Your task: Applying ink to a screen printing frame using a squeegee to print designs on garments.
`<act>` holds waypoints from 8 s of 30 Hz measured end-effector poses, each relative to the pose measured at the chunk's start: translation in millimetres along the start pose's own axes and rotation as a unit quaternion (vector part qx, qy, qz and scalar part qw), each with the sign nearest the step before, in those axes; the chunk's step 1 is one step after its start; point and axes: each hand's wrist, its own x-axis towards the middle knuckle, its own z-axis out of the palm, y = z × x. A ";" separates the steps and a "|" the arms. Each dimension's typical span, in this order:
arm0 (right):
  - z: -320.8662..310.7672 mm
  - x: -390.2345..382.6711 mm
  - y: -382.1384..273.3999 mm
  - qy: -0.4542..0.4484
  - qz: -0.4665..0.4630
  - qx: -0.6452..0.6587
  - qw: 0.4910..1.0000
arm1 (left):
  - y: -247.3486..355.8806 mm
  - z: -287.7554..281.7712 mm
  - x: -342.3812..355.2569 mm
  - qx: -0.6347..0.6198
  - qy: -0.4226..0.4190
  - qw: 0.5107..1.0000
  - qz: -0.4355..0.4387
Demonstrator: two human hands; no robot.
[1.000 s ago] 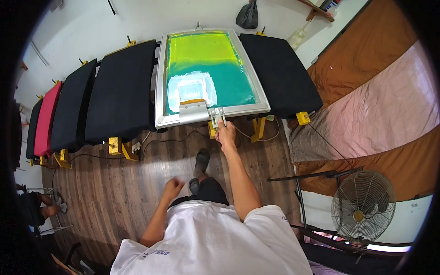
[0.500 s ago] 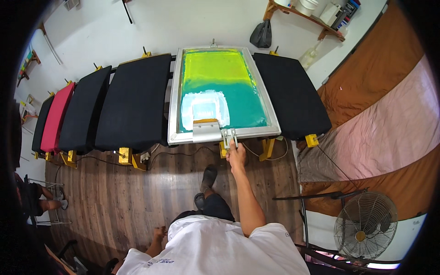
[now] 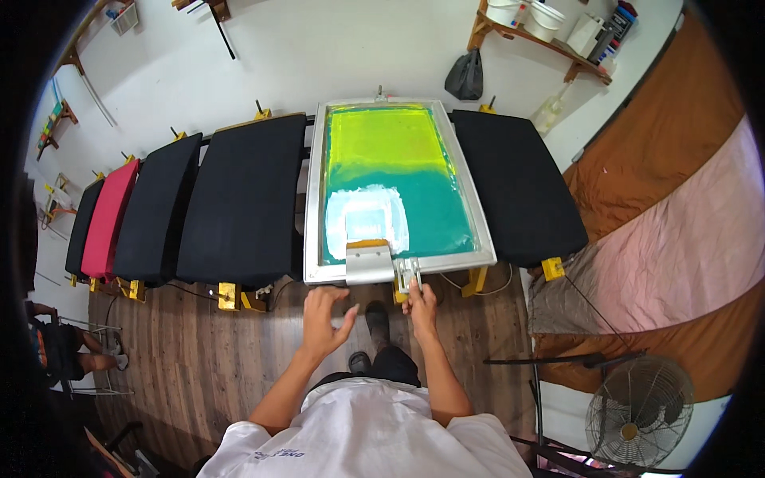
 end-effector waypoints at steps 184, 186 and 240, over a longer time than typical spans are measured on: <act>96.5 70.7 -134.9 -0.248 -0.254 -0.631 0.690 | -57.4 28.8 131.9 0.002 -0.301 0.947 -0.108; 112.6 89.6 -147.7 -0.225 -0.263 -0.633 0.692 | -74.7 35.7 154.3 0.003 -0.215 0.974 -0.064; 110.5 102.6 -127.4 -0.203 -0.295 -0.611 0.706 | -88.8 48.7 151.9 0.040 -0.234 0.969 -0.064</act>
